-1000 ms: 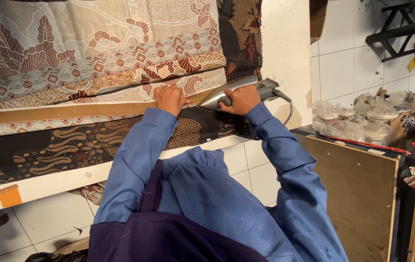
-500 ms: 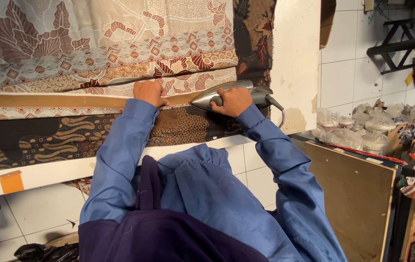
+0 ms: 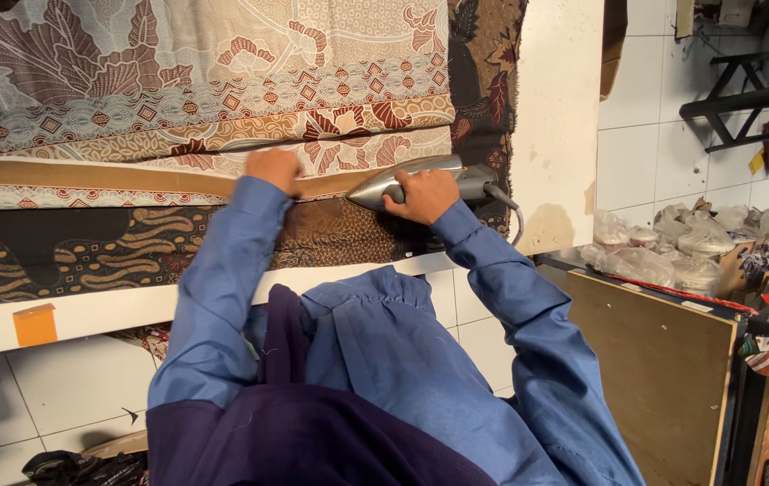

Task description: The person irons a patterned fabric piece on a work table using a handheld iron. They repeatedly fold the fabric, press it with the iron, and adjust the edges. The person then folds the fabric into a compact stack and places it on the table.

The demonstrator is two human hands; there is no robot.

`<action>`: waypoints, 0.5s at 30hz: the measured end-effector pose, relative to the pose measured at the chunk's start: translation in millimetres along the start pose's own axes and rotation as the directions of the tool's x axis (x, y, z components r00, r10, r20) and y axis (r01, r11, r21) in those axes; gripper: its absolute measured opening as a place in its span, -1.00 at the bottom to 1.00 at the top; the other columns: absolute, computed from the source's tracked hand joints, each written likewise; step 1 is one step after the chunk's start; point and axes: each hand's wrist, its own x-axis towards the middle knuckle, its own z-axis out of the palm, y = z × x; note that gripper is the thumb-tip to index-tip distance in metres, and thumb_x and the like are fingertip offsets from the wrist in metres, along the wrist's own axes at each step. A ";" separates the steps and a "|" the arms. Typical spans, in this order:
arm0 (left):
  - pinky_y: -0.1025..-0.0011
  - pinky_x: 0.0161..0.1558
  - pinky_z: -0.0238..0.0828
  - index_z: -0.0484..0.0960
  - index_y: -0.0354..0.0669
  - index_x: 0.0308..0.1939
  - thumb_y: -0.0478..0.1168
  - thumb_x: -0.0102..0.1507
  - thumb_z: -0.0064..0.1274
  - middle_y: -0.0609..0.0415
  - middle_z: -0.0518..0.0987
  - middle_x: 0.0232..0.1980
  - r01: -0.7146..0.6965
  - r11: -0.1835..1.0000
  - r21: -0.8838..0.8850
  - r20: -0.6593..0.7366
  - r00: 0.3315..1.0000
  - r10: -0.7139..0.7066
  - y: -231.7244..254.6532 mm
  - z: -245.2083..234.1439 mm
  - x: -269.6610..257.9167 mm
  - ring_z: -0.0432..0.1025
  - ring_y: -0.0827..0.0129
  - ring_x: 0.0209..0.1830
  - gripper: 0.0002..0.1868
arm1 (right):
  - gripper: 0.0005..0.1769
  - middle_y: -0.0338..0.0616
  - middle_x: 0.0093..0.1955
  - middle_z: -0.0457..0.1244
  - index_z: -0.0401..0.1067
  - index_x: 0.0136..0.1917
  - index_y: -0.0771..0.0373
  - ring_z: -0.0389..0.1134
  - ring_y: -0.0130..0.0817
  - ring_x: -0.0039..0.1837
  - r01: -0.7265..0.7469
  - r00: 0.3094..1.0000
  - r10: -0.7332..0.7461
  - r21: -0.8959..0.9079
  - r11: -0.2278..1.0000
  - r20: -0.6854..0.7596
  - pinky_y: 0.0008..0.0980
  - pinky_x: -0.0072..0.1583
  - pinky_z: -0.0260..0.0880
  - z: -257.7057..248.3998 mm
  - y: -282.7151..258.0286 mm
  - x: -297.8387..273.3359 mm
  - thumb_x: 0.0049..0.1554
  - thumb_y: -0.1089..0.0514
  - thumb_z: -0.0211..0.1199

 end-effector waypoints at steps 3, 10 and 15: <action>0.05 -0.05 0.39 0.78 0.04 -0.19 0.11 -0.12 0.53 -0.02 0.70 -0.23 0.225 0.974 0.015 0.209 0.952 -0.223 -39.9 -29.5 -20.7 0.58 0.07 -0.13 -0.50 | -0.50 0.02 -0.48 0.31 0.52 -0.17 0.15 0.38 -0.02 -0.39 -0.042 0.999 0.041 0.019 0.999 0.031 -0.06 -0.29 0.35 0.1 -8.2 4.3 0.07 -0.33 0.28; 0.10 -0.14 0.45 0.82 0.00 -0.25 0.14 -0.13 0.53 -0.10 0.69 -0.26 0.205 0.974 -0.101 0.034 0.979 -0.202 -63.2 -48.0 -47.7 0.57 0.00 -0.18 -0.51 | -0.51 0.01 -0.49 0.29 0.52 -0.18 0.14 0.37 -0.02 -0.40 0.009 1.000 -0.009 0.005 1.000 -0.009 -0.08 -0.32 0.34 -1.6 -27.7 14.9 0.05 -0.33 0.31; 0.10 -0.16 0.43 0.81 0.02 -0.30 0.12 -0.13 0.53 -0.09 0.69 -0.30 0.165 0.977 -0.135 0.003 0.986 -0.166 -67.7 -47.9 -49.0 0.57 0.00 -0.22 -0.55 | -0.52 -0.02 -0.49 0.30 0.52 -0.18 0.13 0.38 -0.03 -0.40 0.013 1.000 -0.012 -0.012 1.000 0.014 -0.08 -0.32 0.35 0.2 -43.1 24.5 0.04 -0.33 0.31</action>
